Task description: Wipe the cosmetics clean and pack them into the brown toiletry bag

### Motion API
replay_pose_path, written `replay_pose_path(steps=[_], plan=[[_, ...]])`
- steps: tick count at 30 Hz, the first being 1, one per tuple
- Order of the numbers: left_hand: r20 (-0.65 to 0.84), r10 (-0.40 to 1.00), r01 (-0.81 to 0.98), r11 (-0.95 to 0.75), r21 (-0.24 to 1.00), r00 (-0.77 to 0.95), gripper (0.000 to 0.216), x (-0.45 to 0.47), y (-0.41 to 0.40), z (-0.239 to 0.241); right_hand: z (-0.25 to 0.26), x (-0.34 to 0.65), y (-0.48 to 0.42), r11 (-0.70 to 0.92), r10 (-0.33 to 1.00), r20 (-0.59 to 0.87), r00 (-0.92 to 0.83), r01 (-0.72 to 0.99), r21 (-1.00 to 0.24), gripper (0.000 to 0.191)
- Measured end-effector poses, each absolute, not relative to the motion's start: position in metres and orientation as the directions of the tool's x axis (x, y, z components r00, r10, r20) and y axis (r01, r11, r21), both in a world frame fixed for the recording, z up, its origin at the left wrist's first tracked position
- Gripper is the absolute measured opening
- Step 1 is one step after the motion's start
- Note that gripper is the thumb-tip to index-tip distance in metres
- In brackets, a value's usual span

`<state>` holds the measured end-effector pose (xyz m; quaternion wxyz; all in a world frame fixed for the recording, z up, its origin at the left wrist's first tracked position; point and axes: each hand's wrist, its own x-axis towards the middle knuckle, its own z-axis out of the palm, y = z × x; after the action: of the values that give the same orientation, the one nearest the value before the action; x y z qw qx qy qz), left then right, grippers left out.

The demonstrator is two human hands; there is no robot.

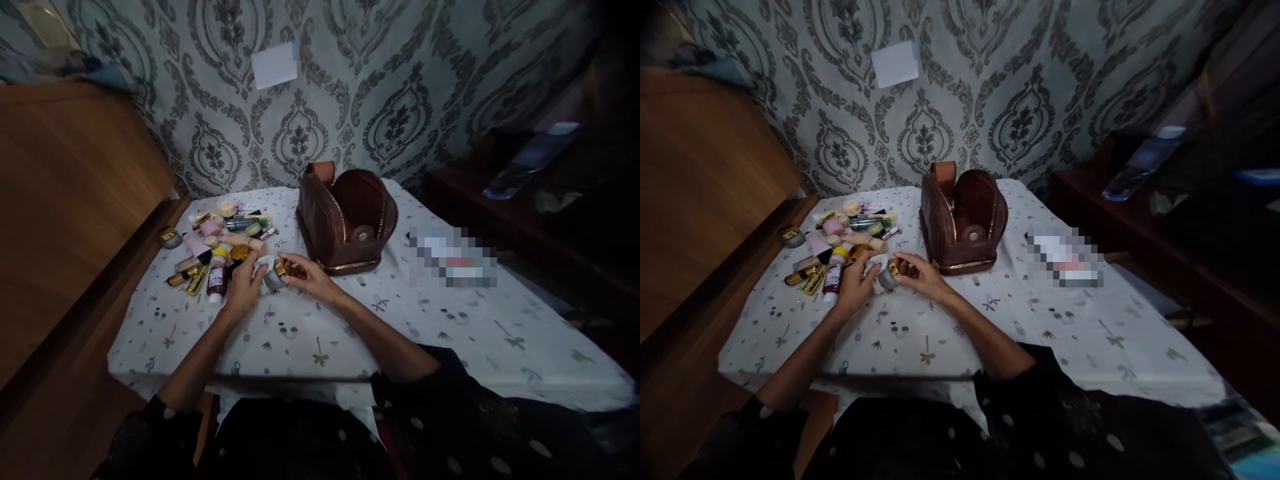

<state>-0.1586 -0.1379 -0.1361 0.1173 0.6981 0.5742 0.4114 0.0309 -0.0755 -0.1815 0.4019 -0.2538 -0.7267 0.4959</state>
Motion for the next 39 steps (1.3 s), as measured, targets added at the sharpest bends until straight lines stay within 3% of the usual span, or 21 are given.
replay_pose_path(steps=[7,26,34,39], plan=[[0.544,0.836,0.680,-0.441,0.585,0.074,0.027,-0.166,-0.131,-0.145,-0.183,0.029,-0.078,0.367,0.752,0.333,-0.569,-0.058,-0.928,0.062],[0.581,0.802,0.696,-0.495,0.521,0.136,0.023,-0.169,-0.136,-0.143,-0.178,0.029,-0.079,0.503,0.750,0.400,-0.527,0.062,-0.862,0.056],[0.597,0.773,0.669,-0.562,0.486,0.216,0.018,-0.164,-0.144,-0.137,-0.182,0.025,-0.078,0.350,0.844,0.283,-0.456,0.068,-0.934,0.056],[0.600,0.772,0.650,-0.570,0.503,0.212,0.019,-0.166,-0.142,-0.140,-0.185,0.025,-0.077,0.274,0.850,0.250,-0.464,-0.015,-0.961,0.059]])
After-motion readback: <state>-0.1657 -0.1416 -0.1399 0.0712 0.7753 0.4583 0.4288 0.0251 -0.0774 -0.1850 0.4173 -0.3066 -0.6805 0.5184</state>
